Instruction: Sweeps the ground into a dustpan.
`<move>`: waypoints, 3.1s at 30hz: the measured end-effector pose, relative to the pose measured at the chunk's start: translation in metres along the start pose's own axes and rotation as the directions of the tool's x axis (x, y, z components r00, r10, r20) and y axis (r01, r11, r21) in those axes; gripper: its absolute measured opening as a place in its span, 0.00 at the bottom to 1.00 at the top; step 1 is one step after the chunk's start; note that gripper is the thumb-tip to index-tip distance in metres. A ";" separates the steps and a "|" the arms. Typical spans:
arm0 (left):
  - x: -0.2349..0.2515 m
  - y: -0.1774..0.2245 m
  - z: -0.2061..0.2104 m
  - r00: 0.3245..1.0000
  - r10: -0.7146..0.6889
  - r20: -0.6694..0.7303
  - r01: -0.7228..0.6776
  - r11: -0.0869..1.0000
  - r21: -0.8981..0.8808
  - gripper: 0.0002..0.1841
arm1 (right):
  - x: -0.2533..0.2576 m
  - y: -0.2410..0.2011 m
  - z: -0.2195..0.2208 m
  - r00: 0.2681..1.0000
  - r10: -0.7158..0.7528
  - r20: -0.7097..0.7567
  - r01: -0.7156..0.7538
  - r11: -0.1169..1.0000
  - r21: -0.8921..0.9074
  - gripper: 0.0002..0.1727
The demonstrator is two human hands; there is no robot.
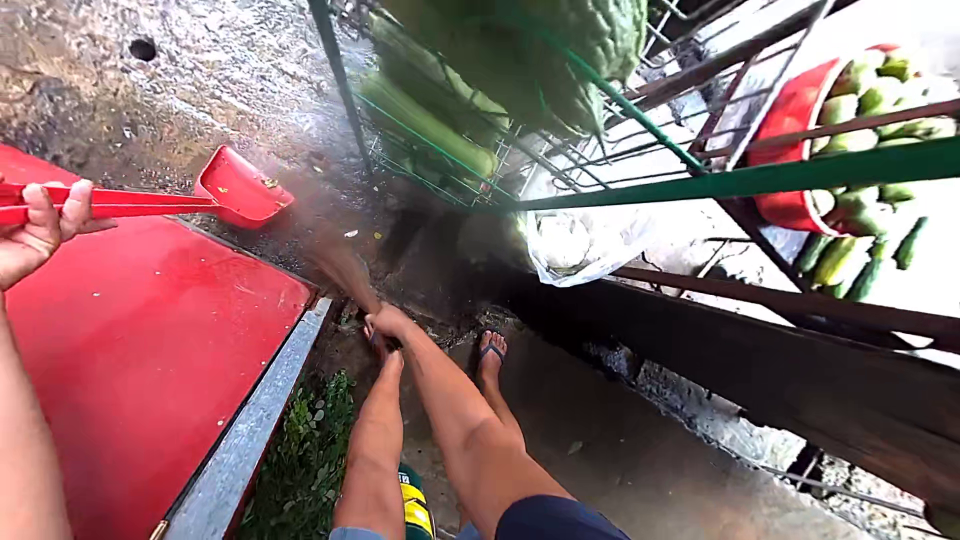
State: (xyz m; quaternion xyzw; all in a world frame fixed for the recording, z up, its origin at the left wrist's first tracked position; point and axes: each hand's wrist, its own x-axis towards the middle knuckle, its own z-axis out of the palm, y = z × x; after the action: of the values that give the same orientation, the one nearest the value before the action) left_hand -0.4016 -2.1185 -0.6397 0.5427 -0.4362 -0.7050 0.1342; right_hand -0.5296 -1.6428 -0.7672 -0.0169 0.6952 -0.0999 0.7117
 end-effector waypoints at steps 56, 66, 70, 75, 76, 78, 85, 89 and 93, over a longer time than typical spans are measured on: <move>-0.002 0.077 0.062 0.942 -0.162 -0.294 0.123 0.982 -0.146 0.21 | 0.059 -0.155 -0.034 0.971 0.044 -0.237 0.081 0.866 0.493 0.33; -0.001 0.075 0.075 0.965 -0.119 -0.233 0.105 0.992 -0.072 0.17 | 0.060 -0.180 -0.043 0.970 -0.150 -0.190 0.238 0.724 0.648 0.25; 0.000 0.080 0.087 0.950 -0.150 -0.275 0.136 0.988 -0.070 0.16 | 0.064 -0.143 -0.040 0.976 0.132 -0.172 0.060 0.595 0.801 0.26; 0.010 0.075 0.077 0.964 -0.140 -0.225 0.132 0.990 -0.052 0.20 | -0.017 -0.093 -0.002 0.977 0.139 -0.165 0.085 0.454 0.887 0.20; 0.011 0.073 0.074 0.969 -0.131 -0.210 0.127 0.991 -0.033 0.21 | -0.026 -0.096 -0.004 0.981 0.104 -0.161 0.095 0.465 0.880 0.20; 0.011 0.071 0.071 0.978 -0.098 -0.183 0.105 0.994 0.028 0.18 | -0.017 -0.106 -0.019 0.986 0.041 -0.163 0.118 0.521 0.845 0.22; 0.010 0.067 0.072 0.977 -0.099 -0.187 0.101 0.995 0.003 0.18 | 0.043 -0.074 -0.030 0.969 0.210 -0.126 0.016 0.459 0.888 0.23; 0.013 0.064 0.072 0.970 -0.121 -0.210 0.116 0.993 -0.039 0.21 | -0.025 -0.056 -0.025 0.969 0.180 -0.166 0.032 0.580 0.814 0.22; 0.011 0.061 0.072 0.984 -0.063 -0.165 0.073 0.996 0.059 0.19 | 0.001 -0.073 -0.068 0.957 0.088 -0.275 0.117 0.753 0.648 0.28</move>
State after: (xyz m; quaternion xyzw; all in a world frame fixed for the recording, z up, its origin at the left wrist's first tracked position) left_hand -0.4867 -2.1272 -0.5982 0.6172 -0.4275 -0.6481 0.1277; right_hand -0.6058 -1.7066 -0.7585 0.2437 0.7114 -0.3446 0.5619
